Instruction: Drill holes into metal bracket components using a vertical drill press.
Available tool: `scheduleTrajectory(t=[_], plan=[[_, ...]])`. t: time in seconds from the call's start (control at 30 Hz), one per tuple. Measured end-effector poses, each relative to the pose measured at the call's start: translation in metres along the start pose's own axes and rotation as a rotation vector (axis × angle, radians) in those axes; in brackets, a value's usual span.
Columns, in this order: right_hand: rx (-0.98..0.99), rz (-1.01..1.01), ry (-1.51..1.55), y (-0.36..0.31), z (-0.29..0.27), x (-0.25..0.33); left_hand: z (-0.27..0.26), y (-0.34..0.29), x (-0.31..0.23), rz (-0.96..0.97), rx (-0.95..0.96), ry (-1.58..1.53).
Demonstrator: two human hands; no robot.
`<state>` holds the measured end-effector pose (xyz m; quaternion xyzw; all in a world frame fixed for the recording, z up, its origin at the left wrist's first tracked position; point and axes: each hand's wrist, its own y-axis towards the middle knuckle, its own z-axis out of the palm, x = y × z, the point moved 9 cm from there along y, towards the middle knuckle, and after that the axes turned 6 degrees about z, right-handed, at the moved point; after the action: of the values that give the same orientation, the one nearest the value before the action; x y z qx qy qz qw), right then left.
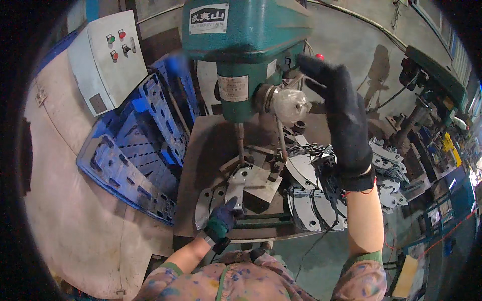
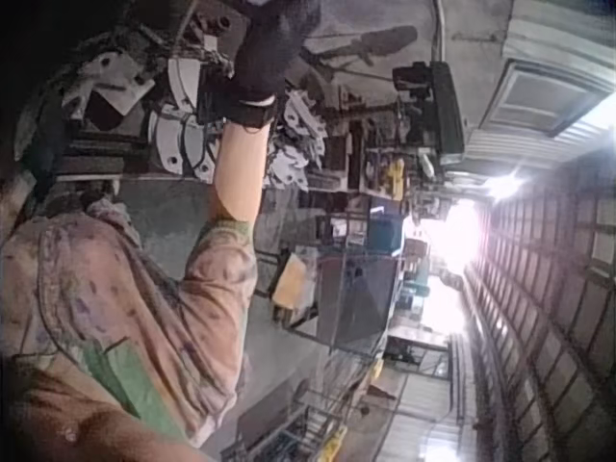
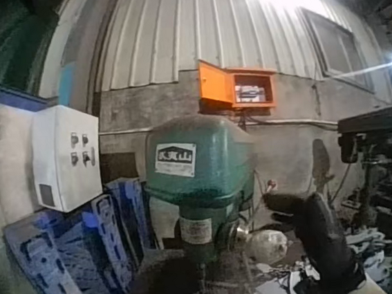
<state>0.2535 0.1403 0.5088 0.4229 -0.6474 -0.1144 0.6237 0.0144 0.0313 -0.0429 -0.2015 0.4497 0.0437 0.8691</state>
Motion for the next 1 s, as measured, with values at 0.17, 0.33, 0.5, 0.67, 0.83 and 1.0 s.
scheduleTrajectory(t=[0.17, 0.33, 0.5, 0.67, 0.83, 1.0], plan=[[0.004, -0.124, -0.179, -0.001, 0.037, 0.024, 0.012, 0.038, 0.023, -0.117, -0.157, -0.317], [0.066, -0.164, -0.583, -0.025, 0.061, 0.014, -0.027, 0.049, 0.001, -0.011, -0.184, 0.242], [0.082, 0.198, -0.277, -0.08, 0.074, -0.057, 0.016, 0.017, -0.05, -0.042, -0.247, 0.179], [-0.083, 0.453, -0.387, -0.102, 0.097, -0.127, 0.004, 0.033, -0.041, -0.107, -0.169, 0.102], [-0.302, -0.011, -0.848, -0.125, 0.089, -0.156, -0.004, 0.046, -0.034, 0.114, -0.026, 0.308], [-0.344, 0.161, -0.662, -0.132, 0.083, -0.213, -0.021, 0.06, -0.032, 0.303, 0.038, 0.866]])
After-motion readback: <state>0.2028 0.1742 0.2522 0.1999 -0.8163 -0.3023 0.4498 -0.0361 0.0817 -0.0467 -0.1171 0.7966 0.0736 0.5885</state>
